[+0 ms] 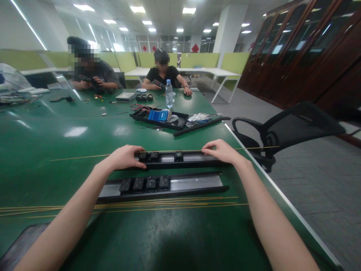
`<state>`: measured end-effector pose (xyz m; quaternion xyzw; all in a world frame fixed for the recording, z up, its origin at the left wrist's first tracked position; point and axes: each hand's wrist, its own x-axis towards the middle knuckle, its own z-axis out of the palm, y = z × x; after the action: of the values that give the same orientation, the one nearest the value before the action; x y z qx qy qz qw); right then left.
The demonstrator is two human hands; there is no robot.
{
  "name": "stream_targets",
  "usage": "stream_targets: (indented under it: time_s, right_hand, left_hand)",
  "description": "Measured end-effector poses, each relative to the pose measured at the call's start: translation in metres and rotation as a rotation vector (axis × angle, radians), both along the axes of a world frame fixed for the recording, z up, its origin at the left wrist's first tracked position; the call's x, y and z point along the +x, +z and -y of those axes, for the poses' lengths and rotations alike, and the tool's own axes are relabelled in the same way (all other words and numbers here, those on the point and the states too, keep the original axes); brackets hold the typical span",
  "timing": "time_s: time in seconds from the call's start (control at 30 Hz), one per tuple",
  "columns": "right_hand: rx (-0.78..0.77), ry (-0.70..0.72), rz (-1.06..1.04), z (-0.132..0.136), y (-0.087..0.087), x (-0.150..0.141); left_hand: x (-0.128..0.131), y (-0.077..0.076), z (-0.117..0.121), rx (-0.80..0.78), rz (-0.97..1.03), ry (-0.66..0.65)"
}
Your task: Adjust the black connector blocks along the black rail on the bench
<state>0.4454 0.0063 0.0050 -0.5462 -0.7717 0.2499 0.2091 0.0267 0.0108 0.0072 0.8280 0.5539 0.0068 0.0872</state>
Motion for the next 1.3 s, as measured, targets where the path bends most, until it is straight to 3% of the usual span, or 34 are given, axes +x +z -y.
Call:
stream_targets:
  time_s: [0.2,0.47,0.83,0.93,1.0,1.17,1.3]
  right_hand:
    - [-0.071,-0.039,0.061,0.001,0.009,0.032]
    - [-0.135,-0.109,0.14,-0.002,0.009,0.08]
    - [-0.042,-0.347,0.083,0.007,0.002,0.105]
    - [-0.009,-0.441,0.209,0.004,0.008,0.102]
    - [0.025,-0.417,0.277,0.001,0.013,0.095]
    - [0.153,-0.203,0.183,-0.001,0.016,0.05]
    - [0.262,-0.057,0.115,0.0,0.004,-0.002]
  left_hand:
    - [0.0,0.0,0.0,-0.002,0.007,-0.006]
    - [0.0,-0.001,0.0,0.0,-0.015,-0.001]
    - [0.002,0.001,0.001,0.001,-0.035,-0.003]
    - [0.001,0.0,0.001,0.004,-0.03,-0.002]
    - [0.001,-0.001,0.0,0.004,-0.026,-0.002]
    - [0.001,-0.002,0.0,-0.003,-0.024,0.006]
    - [0.001,-0.001,0.0,-0.005,-0.02,0.005]
